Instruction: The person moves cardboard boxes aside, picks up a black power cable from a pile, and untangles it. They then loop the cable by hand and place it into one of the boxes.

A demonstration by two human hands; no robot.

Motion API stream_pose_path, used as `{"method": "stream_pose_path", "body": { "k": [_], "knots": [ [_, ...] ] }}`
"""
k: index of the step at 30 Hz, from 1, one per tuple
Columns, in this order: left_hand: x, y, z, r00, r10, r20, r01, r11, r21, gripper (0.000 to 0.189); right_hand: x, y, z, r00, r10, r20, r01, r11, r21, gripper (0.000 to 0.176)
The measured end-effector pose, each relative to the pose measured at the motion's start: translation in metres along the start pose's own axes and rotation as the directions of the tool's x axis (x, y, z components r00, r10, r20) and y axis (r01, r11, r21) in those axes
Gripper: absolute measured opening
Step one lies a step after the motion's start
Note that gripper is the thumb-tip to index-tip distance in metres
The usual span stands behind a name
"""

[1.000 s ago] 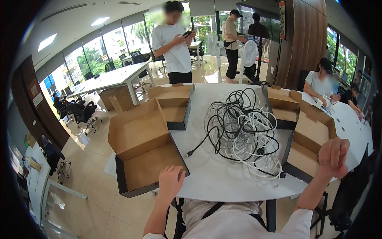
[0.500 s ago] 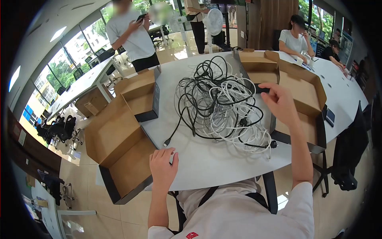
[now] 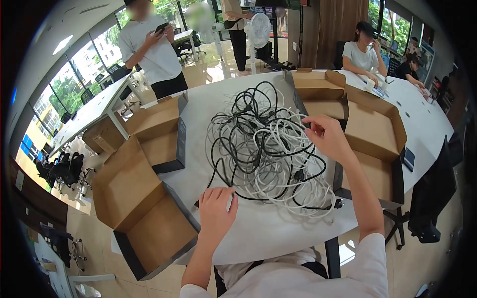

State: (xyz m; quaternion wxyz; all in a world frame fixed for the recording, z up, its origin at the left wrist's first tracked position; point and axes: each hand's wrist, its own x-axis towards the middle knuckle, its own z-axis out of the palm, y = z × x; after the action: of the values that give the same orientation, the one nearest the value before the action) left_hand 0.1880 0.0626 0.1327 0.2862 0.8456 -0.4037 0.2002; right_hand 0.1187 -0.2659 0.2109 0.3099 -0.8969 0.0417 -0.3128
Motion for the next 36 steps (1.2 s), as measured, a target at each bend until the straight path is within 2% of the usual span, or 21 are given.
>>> {"method": "stream_pose_path", "body": {
  "k": [7,13,16,18,20,22,23,26,29,32,36],
  "knots": [
    [-0.008,-0.015,0.024,0.997,-0.073,-0.031,0.073,0.997,-0.014,0.031,0.043,0.013,0.021,0.993,0.034,0.112,-0.036,0.999,0.017,0.024],
    [-0.022,-0.023,0.057,0.977,-0.208,-0.045,0.195,0.961,-0.198,0.040,0.080,0.013,0.058,0.982,-0.048,0.182,0.041,0.998,0.040,0.026],
    [-0.033,-0.023,0.079,0.995,-0.095,-0.035,0.082,0.960,-0.268,0.046,0.100,0.022,0.080,0.967,-0.095,0.237,0.091,0.996,0.027,0.032],
    [-0.033,-0.018,0.077,0.998,-0.038,0.059,0.051,0.967,-0.249,0.053,0.114,0.028,0.095,0.954,-0.140,0.264,0.134,0.990,0.040,0.034],
    [-0.033,-0.018,0.078,0.994,0.015,0.110,0.014,0.966,-0.259,0.056,0.130,0.038,0.112,0.945,-0.049,0.324,0.038,0.998,0.040,0.037],
    [-0.033,-0.018,0.078,0.995,0.030,0.100,-0.003,0.967,-0.255,0.059,0.146,0.043,0.123,0.918,0.041,0.394,-0.072,0.995,0.064,0.038],
    [-0.034,-0.019,0.077,0.994,0.037,0.098,-0.011,0.967,-0.255,0.061,0.155,0.052,0.132,0.897,0.056,0.439,-0.080,0.996,0.036,0.040],
    [-0.030,-0.021,0.072,0.996,-0.006,0.085,0.028,0.966,-0.256,0.058,0.167,0.054,0.147,0.894,0.085,0.440,-0.064,0.996,-0.063,0.043],
    [-0.031,-0.026,0.071,0.997,-0.030,0.070,0.048,0.962,-0.267,0.057,0.176,0.058,0.165,0.945,0.047,0.324,0.020,0.980,-0.199,0.047],
    [-0.031,-0.027,0.070,0.998,-0.034,0.062,0.050,0.961,-0.271,0.058,0.185,0.069,0.185,0.958,0.071,0.277,-0.004,0.972,-0.236,0.047],
    [-0.032,-0.027,0.071,0.998,-0.037,0.058,0.051,0.962,-0.269,0.061,0.199,0.093,0.204,0.895,0.192,0.403,-0.070,0.952,-0.297,0.054]
  ]
}}
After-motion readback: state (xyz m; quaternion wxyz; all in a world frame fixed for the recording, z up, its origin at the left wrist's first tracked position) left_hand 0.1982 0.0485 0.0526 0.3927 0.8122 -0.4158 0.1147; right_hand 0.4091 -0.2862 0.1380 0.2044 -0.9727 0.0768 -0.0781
